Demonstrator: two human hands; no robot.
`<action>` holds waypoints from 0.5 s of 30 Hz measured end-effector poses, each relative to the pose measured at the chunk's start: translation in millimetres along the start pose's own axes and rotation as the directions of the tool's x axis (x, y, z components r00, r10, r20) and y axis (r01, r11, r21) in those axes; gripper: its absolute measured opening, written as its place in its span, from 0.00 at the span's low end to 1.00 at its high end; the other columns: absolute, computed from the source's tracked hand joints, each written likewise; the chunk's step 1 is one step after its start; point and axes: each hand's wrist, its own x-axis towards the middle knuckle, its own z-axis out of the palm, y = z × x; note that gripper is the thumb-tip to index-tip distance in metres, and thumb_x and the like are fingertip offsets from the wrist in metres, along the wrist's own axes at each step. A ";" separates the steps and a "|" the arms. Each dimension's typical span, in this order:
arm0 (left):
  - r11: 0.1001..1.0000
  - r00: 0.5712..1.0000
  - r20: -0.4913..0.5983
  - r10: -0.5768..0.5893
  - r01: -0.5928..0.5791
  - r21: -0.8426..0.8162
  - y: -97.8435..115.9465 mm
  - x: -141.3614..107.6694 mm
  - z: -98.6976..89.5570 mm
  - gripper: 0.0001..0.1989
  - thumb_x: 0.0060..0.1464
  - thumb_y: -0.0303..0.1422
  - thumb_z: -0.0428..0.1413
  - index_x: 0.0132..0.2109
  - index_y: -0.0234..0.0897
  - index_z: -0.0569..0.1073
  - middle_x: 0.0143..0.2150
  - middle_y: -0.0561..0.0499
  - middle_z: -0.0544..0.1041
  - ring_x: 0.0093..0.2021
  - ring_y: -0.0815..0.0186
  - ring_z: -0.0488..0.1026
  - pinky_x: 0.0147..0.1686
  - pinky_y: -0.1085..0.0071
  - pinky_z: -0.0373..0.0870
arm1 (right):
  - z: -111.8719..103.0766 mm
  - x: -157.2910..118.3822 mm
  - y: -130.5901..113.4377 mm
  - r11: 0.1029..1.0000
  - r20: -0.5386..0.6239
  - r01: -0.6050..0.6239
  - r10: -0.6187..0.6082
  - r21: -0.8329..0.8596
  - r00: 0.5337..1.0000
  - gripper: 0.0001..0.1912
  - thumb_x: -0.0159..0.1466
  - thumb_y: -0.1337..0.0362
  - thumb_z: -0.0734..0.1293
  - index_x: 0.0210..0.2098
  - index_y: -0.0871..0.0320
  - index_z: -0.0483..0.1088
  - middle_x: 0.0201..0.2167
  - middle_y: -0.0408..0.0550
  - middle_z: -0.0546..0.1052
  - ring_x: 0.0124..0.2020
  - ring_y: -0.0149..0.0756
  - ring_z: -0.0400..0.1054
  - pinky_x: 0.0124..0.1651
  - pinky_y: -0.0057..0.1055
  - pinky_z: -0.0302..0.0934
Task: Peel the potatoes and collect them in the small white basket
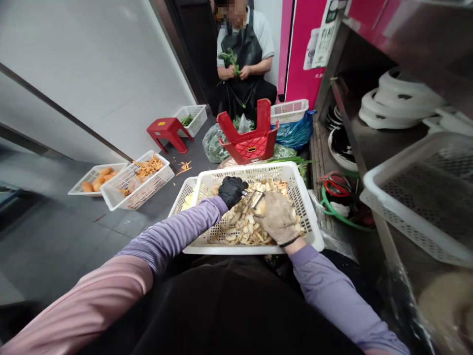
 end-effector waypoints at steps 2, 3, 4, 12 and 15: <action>0.997 0.995 0.066 -0.079 0.078 0.018 -3.3 -1.2 -0.5 0.12 0.54 0.29 0.48 0.40 0.35 0.75 0.39 0.42 0.73 0.44 0.57 0.68 0.43 0.60 0.56 | 0.0 0.0 -0.3 1.000 0.018 0.013 -0.013 -0.021 1.000 0.32 0.49 0.51 0.68 0.47 0.64 0.62 0.39 0.58 0.68 0.42 0.50 0.61 0.45 0.42 0.56; 0.993 0.990 0.075 -0.117 0.115 0.025 -5.1 -2.5 -1.0 0.12 0.54 0.30 0.48 0.40 0.34 0.75 0.38 0.42 0.73 0.44 0.56 0.68 0.43 0.60 0.56 | -0.2 0.4 -0.3 0.999 0.028 0.020 -0.019 -0.025 0.999 0.32 0.49 0.51 0.68 0.47 0.63 0.63 0.40 0.57 0.69 0.42 0.50 0.61 0.45 0.42 0.57; 0.991 0.990 0.059 -0.130 0.128 0.027 -6.0 -4.3 -1.4 0.12 0.54 0.30 0.48 0.41 0.34 0.75 0.38 0.41 0.73 0.44 0.55 0.68 0.42 0.59 0.56 | -0.4 1.1 -0.2 1.000 0.036 0.009 -0.009 -0.012 0.999 0.31 0.48 0.51 0.69 0.47 0.62 0.63 0.39 0.57 0.69 0.42 0.49 0.62 0.44 0.42 0.57; 0.992 0.990 0.077 -0.119 0.116 0.044 -4.0 -17.7 3.2 0.13 0.56 0.32 0.46 0.42 0.36 0.74 0.39 0.42 0.73 0.43 0.56 0.68 0.42 0.60 0.55 | 4.9 5.8 5.2 0.963 0.032 -0.172 0.169 0.205 0.985 0.33 0.42 0.51 0.70 0.44 0.61 0.65 0.39 0.55 0.70 0.40 0.48 0.65 0.43 0.44 0.61; 0.996 0.997 0.000 -0.081 0.081 0.048 -6.6 -16.5 2.1 0.14 0.56 0.34 0.47 0.44 0.37 0.74 0.39 0.43 0.73 0.44 0.55 0.68 0.41 0.60 0.55 | 5.4 2.7 6.2 0.970 0.012 -0.127 0.127 0.207 0.992 0.34 0.42 0.51 0.71 0.45 0.61 0.65 0.40 0.56 0.70 0.42 0.49 0.64 0.45 0.45 0.61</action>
